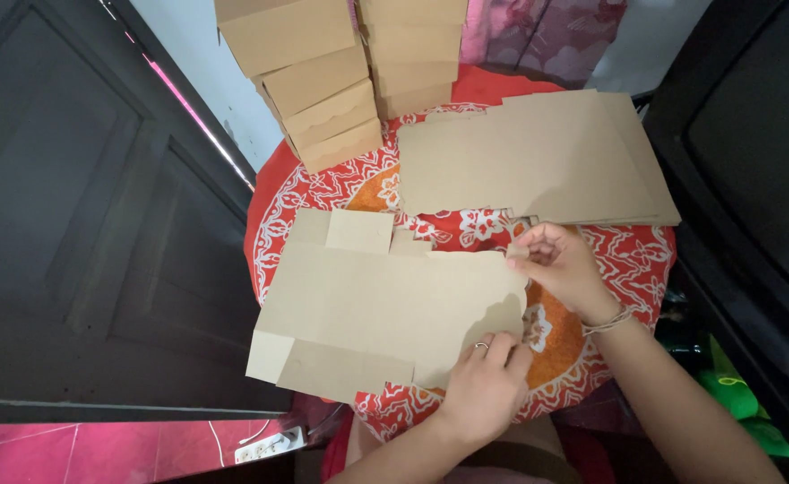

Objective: Folding pre-cut cardboard sheets along scored lines to create packaging components.

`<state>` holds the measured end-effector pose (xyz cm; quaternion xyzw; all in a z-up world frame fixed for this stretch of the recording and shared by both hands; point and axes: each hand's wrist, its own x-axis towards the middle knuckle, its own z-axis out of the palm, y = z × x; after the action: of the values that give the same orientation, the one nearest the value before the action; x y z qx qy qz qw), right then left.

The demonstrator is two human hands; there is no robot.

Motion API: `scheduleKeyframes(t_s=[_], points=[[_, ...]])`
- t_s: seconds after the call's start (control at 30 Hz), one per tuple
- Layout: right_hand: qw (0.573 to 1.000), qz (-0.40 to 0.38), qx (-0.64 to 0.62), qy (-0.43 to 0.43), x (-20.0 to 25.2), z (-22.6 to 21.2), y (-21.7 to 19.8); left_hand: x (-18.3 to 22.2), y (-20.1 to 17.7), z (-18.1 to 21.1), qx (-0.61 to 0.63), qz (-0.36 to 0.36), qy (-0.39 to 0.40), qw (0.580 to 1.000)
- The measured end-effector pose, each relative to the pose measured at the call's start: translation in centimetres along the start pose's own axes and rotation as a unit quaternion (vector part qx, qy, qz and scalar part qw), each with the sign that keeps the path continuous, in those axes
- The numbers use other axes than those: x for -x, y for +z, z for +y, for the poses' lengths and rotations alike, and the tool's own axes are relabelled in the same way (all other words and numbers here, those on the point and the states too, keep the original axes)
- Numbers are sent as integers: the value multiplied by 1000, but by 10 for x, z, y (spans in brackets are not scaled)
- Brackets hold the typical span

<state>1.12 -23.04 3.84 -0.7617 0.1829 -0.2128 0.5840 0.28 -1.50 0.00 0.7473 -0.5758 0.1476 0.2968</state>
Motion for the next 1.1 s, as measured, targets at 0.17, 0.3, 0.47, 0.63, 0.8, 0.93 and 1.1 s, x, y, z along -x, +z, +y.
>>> scheduleKeyframes(t_s=[0.17,0.3,0.47,0.63,0.8,0.93,1.1], points=[[999,12,2,-47,-4,13,-3,-9,-27,9,89,-28,-22,995],[997,49,26,-61,-13,20,-8,6,-10,4,126,-18,43,991],[998,52,38,-21,-19,24,-14,8,-7,-5,109,-45,36,992],[995,68,59,-32,-25,61,-12,8,-20,-26,106,-132,-53,984],[989,61,128,-42,-16,54,-5,7,-58,-61,37,-102,-132,985],[922,95,298,-230,-11,59,-8,26,-77,-107,-19,-161,-244,956],[849,98,333,-399,-9,51,5,11,-129,-115,11,-349,-329,877]])
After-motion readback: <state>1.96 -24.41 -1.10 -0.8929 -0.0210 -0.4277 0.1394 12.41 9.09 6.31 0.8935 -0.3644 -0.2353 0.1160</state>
